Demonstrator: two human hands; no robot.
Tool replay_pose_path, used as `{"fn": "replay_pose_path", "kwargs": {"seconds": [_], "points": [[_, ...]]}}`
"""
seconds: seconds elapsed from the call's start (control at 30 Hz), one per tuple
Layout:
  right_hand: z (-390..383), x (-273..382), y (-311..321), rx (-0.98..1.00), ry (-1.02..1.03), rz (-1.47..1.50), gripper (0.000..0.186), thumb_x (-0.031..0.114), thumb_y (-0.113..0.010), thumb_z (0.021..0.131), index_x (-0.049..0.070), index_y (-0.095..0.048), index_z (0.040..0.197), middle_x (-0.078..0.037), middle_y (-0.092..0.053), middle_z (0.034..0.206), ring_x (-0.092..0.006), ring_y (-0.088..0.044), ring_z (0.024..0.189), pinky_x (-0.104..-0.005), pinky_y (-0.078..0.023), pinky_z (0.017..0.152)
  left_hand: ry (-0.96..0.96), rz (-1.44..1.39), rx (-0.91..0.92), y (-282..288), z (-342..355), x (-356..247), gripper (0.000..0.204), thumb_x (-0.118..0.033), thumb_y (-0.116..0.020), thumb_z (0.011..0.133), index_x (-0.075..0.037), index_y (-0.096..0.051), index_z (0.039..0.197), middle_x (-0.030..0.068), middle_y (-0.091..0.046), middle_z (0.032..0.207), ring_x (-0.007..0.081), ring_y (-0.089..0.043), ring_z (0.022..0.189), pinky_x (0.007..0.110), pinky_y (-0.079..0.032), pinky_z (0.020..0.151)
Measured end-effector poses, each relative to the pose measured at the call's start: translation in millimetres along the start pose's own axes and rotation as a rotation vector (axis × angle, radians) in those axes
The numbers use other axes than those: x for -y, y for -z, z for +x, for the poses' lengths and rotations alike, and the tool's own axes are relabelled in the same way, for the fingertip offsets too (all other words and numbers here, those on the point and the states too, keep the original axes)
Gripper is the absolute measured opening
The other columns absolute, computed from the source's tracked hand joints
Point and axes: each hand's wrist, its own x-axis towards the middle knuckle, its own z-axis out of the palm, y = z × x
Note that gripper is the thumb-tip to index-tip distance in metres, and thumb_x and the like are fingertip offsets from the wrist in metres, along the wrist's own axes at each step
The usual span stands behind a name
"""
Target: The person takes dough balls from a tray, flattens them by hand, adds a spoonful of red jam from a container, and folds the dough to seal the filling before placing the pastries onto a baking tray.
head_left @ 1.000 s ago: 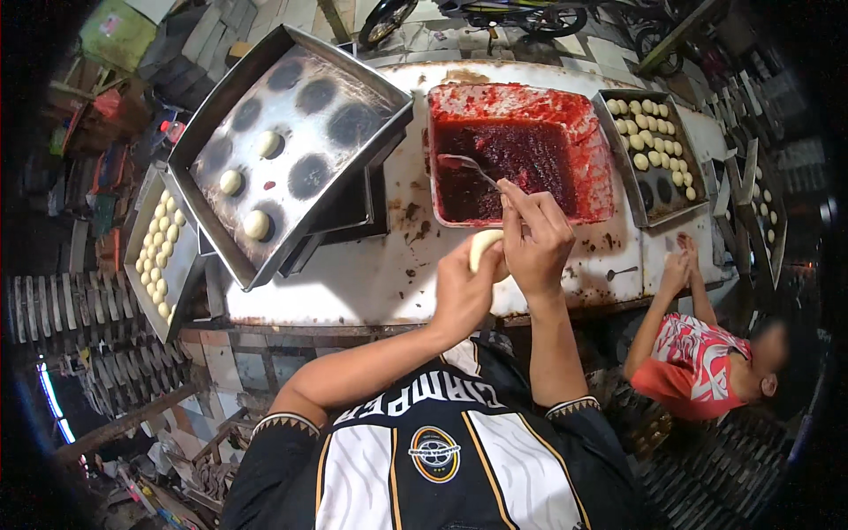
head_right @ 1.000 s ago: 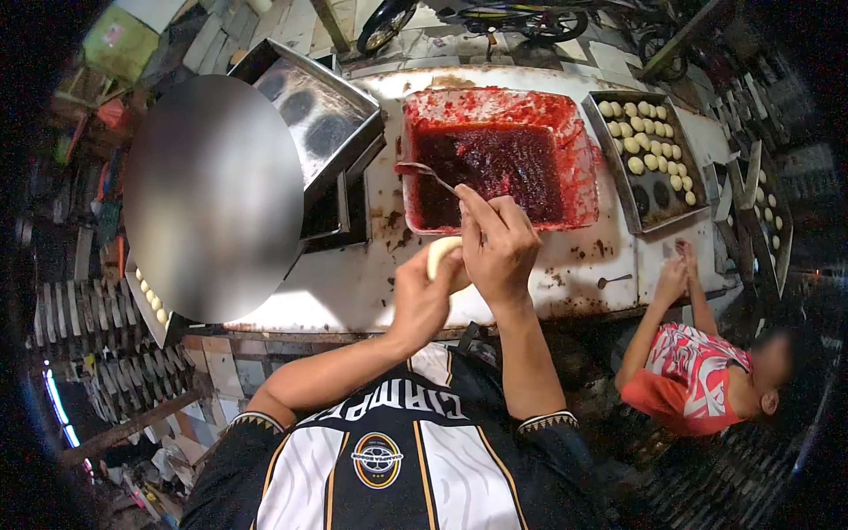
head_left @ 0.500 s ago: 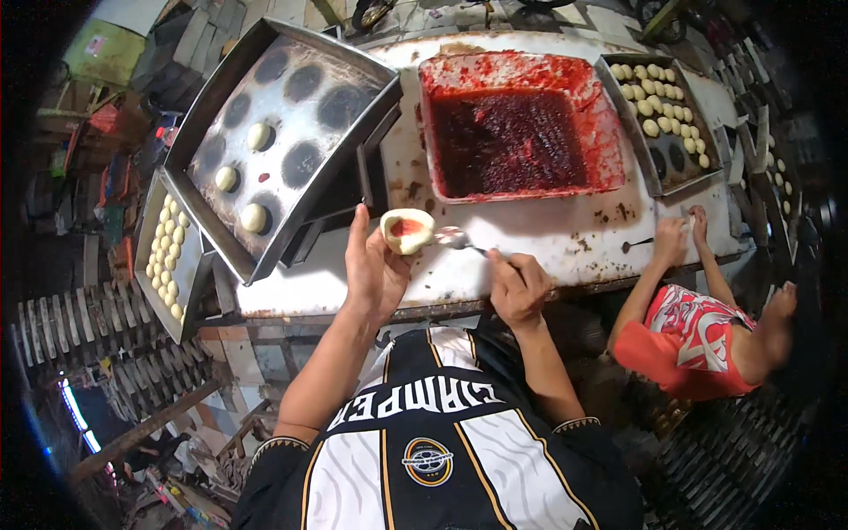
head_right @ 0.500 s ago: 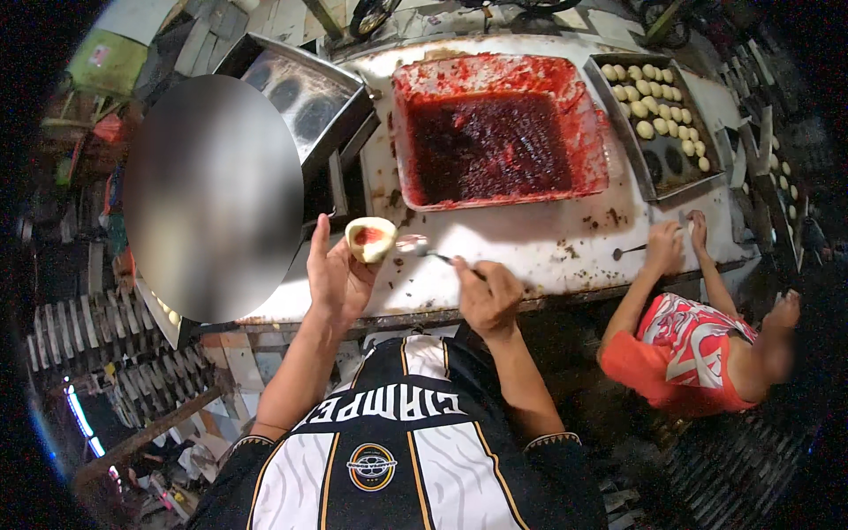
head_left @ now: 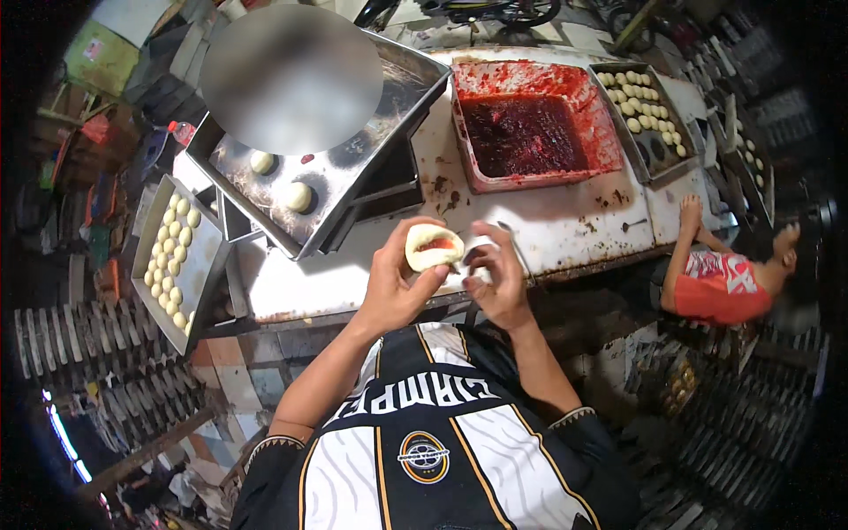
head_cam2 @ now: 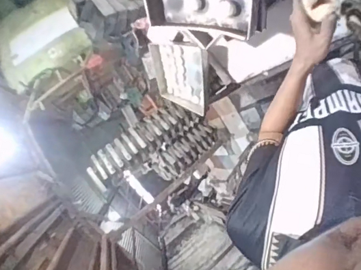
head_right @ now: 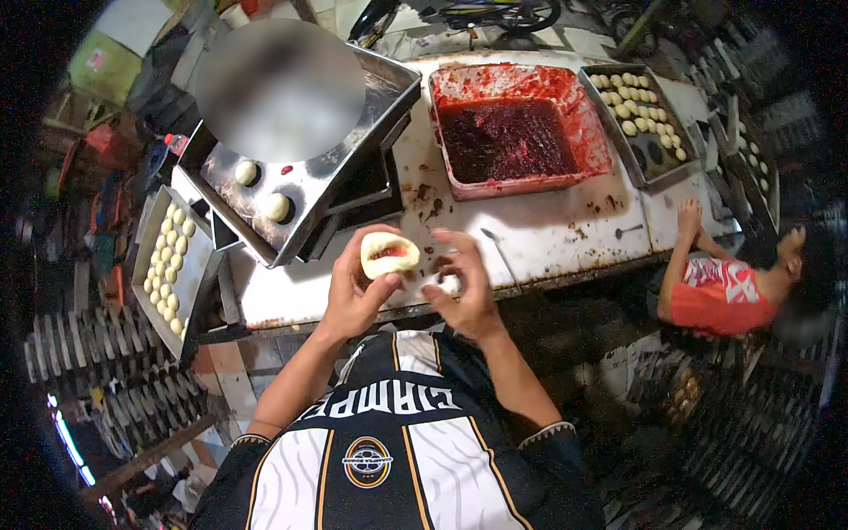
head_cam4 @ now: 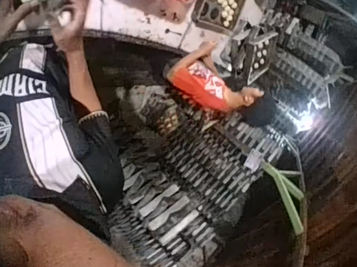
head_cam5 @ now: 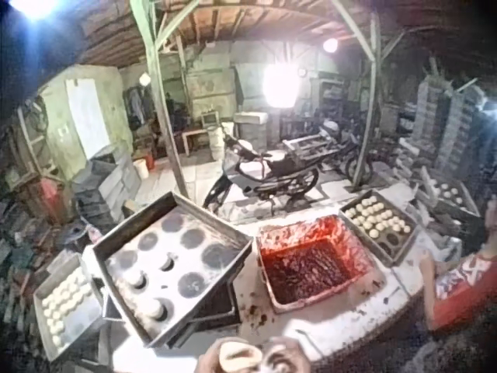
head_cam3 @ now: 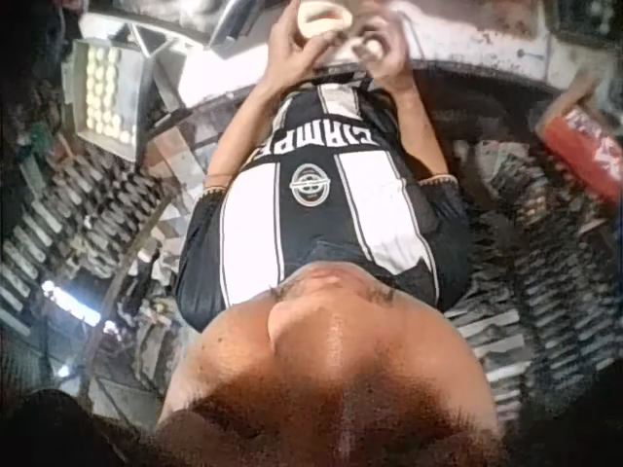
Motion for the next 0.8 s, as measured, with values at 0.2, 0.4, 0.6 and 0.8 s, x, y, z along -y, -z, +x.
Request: {"fn": "replay_pose_path", "kwargs": {"seconds": [0.2, 0.4, 0.6, 0.8], "points": [[-6, 61, -110, -0.239, -0.076, 0.476, 0.033, 0.012, -0.077, 0.096, 0.001, -0.058, 0.121, -0.007, -0.060, 0.116, -0.0096, -0.061, 0.097, -0.0230, -0.052, 0.080, -0.589, 0.366, -0.092, 40, -32, -28, 0.040, -0.032, -0.055, 0.104, 0.004, -0.068, 0.112, 0.0187, -0.072, 0.103, 0.0303, -0.069, 0.096, 0.040, -0.054, 0.087], [-1, 102, -141, -0.086, 0.301, 0.074, 0.033, -0.009, -0.067, 0.086, -0.001, -0.061, 0.118, -0.010, -0.055, 0.117, -0.0150, -0.056, 0.110, -0.0307, -0.045, 0.101, -0.654, 0.316, -0.167, 68, -67, -31, 0.033, 0.002, -0.073, 0.089, 0.001, -0.071, 0.122, 0.0150, -0.068, 0.114, 0.0259, -0.067, 0.100, 0.035, -0.053, 0.090], [2, 82, -154, 0.019, 0.587, -0.623, 0.038, 0.010, -0.081, 0.083, 0.012, -0.067, 0.119, -0.010, -0.068, 0.130, -0.0293, -0.063, 0.113, -0.0421, -0.042, 0.104, 0.137, -0.618, -0.018, 76, -76, -33, 0.043, -0.017, -0.063, 0.103, 0.005, -0.056, 0.139, 0.0124, -0.059, 0.135, 0.0187, -0.057, 0.124, 0.032, -0.046, 0.106], [-9, 53, -177, -0.027, 0.288, -0.274, 0.030, 0.012, -0.061, 0.102, 0.006, -0.065, 0.131, -0.016, -0.053, 0.147, -0.0309, -0.050, 0.134, -0.0411, -0.036, 0.113, 0.057, -0.081, -0.134, 83, -101, -29, 0.033, -0.013, -0.064, 0.102, 0.005, -0.060, 0.130, 0.0115, -0.069, 0.109, 0.0138, -0.060, 0.112, 0.030, -0.048, 0.097]]}}
